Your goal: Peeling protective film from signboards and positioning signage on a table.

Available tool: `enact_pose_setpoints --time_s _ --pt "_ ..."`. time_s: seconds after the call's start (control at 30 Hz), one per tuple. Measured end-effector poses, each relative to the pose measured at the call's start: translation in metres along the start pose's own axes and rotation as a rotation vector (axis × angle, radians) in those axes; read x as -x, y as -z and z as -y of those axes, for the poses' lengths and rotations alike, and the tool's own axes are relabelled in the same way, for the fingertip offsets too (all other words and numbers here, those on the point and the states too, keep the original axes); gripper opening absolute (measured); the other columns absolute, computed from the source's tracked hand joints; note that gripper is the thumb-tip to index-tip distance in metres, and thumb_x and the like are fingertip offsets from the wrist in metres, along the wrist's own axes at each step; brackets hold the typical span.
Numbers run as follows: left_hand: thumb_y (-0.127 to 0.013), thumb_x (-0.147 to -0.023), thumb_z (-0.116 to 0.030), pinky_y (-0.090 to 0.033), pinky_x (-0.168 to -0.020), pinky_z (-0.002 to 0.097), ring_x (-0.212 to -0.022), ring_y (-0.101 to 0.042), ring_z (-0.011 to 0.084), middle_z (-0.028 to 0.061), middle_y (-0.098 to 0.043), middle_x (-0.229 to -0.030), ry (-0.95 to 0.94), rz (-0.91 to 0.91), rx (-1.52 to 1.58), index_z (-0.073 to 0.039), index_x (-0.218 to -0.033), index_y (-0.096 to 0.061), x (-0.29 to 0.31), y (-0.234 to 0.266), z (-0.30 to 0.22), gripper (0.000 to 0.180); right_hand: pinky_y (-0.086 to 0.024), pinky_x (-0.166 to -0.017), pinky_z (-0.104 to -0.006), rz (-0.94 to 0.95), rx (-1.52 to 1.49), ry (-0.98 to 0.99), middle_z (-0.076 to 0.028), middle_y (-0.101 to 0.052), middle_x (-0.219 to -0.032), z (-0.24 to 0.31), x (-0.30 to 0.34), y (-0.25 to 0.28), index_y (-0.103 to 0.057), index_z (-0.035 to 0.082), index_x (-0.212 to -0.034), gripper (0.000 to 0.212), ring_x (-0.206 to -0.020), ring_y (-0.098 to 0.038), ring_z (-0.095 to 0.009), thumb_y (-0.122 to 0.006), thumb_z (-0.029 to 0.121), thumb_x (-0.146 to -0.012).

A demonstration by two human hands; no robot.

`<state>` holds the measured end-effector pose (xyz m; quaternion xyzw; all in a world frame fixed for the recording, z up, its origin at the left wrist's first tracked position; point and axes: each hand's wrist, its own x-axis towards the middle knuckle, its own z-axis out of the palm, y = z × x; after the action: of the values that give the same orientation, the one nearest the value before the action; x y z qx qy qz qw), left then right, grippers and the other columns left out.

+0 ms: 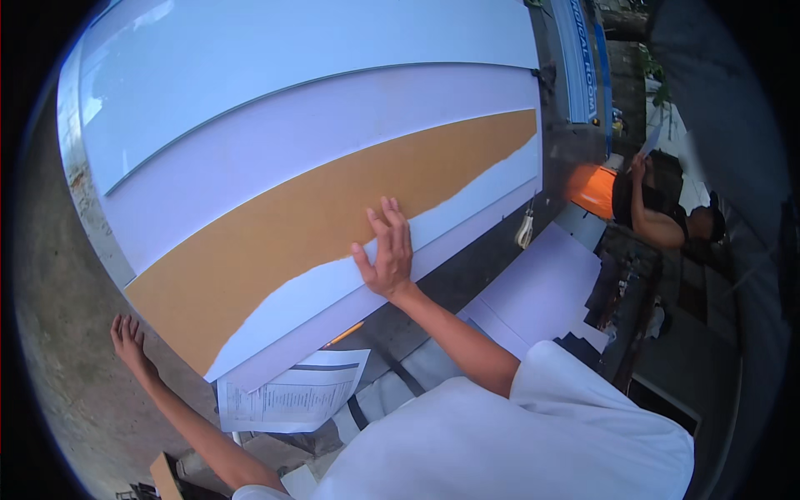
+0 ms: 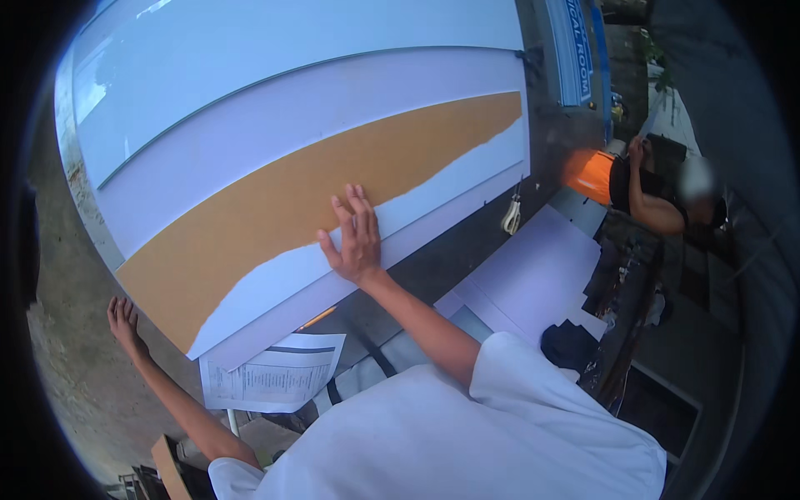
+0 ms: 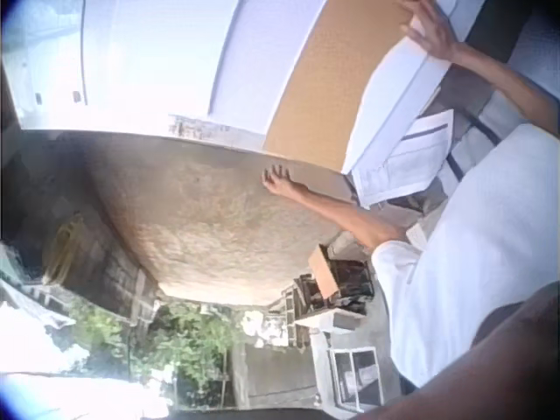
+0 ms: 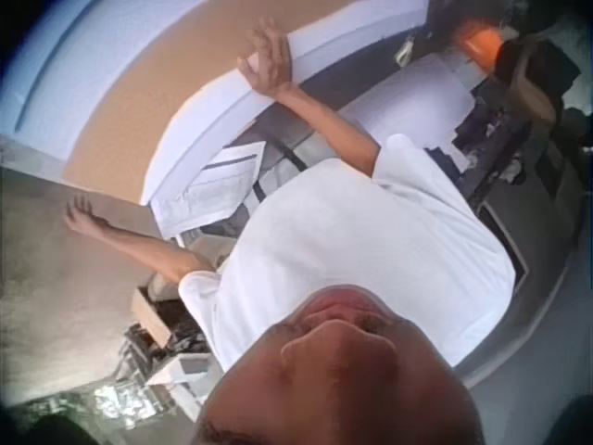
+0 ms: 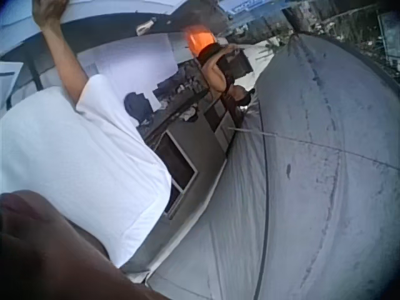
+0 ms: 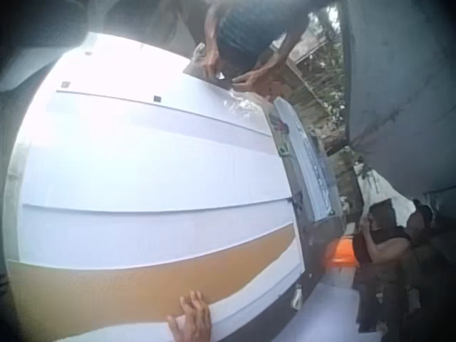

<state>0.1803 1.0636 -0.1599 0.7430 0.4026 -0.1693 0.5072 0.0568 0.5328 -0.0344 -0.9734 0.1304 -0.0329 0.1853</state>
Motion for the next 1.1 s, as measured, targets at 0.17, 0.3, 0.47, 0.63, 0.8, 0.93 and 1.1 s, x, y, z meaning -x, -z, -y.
enact_pose_setpoints --time_s 0.17,0.3,0.47,0.63,0.8,0.93,1.1 --pt "-0.057 -0.097 -0.017 -0.049 -0.095 0.0389 -0.111 -0.061 0.0258 0.0161 -0.062 -0.123 -0.333 -0.318 0.092 -0.001 -0.129 -0.051 0.113 -0.065 -0.096 0.037 -0.035 -0.109 -0.0502 -0.084 -0.216 -0.039 -0.027 -0.038 -0.142 -0.012 -0.003 0.016 -0.049 0.0 -0.13 0.047 -0.133 -0.038 -0.046 -0.062 0.024 -0.091" --pt "-0.061 -0.094 -0.008 -0.051 -0.084 0.032 -0.096 -0.062 0.0215 0.0137 -0.063 -0.11 -0.739 -0.452 0.098 0.003 -0.121 -0.054 0.238 -0.176 -0.18 0.03 -0.035 -0.109 -0.0495 -0.112 -0.825 -0.142 -0.024 -0.037 -0.142 -0.033 0.008 0.041 -0.052 0.001 -0.121 0.033 -0.135 -0.036 -0.043 -0.059 0.017 -0.094" --pt "-0.063 -0.091 -0.006 -0.048 -0.076 0.0303 -0.089 -0.057 0.016 0.0078 -0.058 -0.098 -0.891 -0.021 -0.033 0.002 -0.114 -0.056 0.39 -0.389 -0.219 0.024 -0.035 -0.102 -0.0496 -0.447 -0.387 -0.34 -0.022 -0.044 -0.128 -0.2 -0.008 0.118 -0.055 0.0 -0.113 0.024 -0.123 -0.041 -0.041 -0.059 0.01 -0.091" --pt "-0.079 -0.079 -0.016 -0.046 -0.084 0.0399 -0.099 -0.06 0.0252 0.0099 -0.064 -0.095 -1.07 0.533 -0.34 -0.002 -0.1 -0.062 0.521 -0.64 -0.198 0.031 -0.038 -0.1 -0.0516 -0.424 -0.015 -0.473 -0.022 -0.043 -0.127 -0.364 -0.012 0.152 -0.047 -0.003 -0.123 0.04 -0.122 -0.042 -0.04 -0.06 0.02 -0.093" --pt "-0.087 -0.065 -0.04 -0.028 -0.105 0.0523 -0.125 -0.04 0.0363 0.0165 -0.05 -0.128 -1.265 0.296 -0.629 -0.006 -0.128 -0.05 0.555 -0.773 -0.187 0.08 -0.039 -0.103 -0.0484 -0.342 -0.006 -0.527 -0.021 -0.042 -0.132 -0.363 -0.016 0.143 -0.044 0.0 -0.127 0.048 -0.126 -0.041 -0.039 -0.062 0.028 -0.092" --pt "-0.083 -0.067 -0.048 -0.019 -0.108 0.0536 -0.128 -0.036 0.0341 0.0121 -0.048 -0.131 -1.289 0.228 -0.731 -0.008 -0.128 -0.05 0.554 -0.797 -0.177 0.081 -0.04 -0.104 -0.0436 -0.332 0.018 -0.558 -0.018 -0.044 -0.134 -0.374 -0.013 0.139 -0.045 0.003 -0.13 0.05 -0.128 -0.044 -0.034 -0.061 0.033 -0.093" --pt "-0.079 -0.07 -0.05 -0.019 -0.108 0.0512 -0.125 -0.038 0.0327 0.0069 -0.051 -0.128 -1.093 0.238 -0.693 -0.01 -0.123 -0.054 0.548 -0.806 -0.181 0.071 -0.041 -0.103 -0.0424 -0.353 0.035 -0.548 -0.015 -0.048 -0.132 -0.375 -0.012 0.136 -0.047 0.006 -0.13 0.047 -0.126 -0.047 -0.031 -0.059 0.033 -0.094"
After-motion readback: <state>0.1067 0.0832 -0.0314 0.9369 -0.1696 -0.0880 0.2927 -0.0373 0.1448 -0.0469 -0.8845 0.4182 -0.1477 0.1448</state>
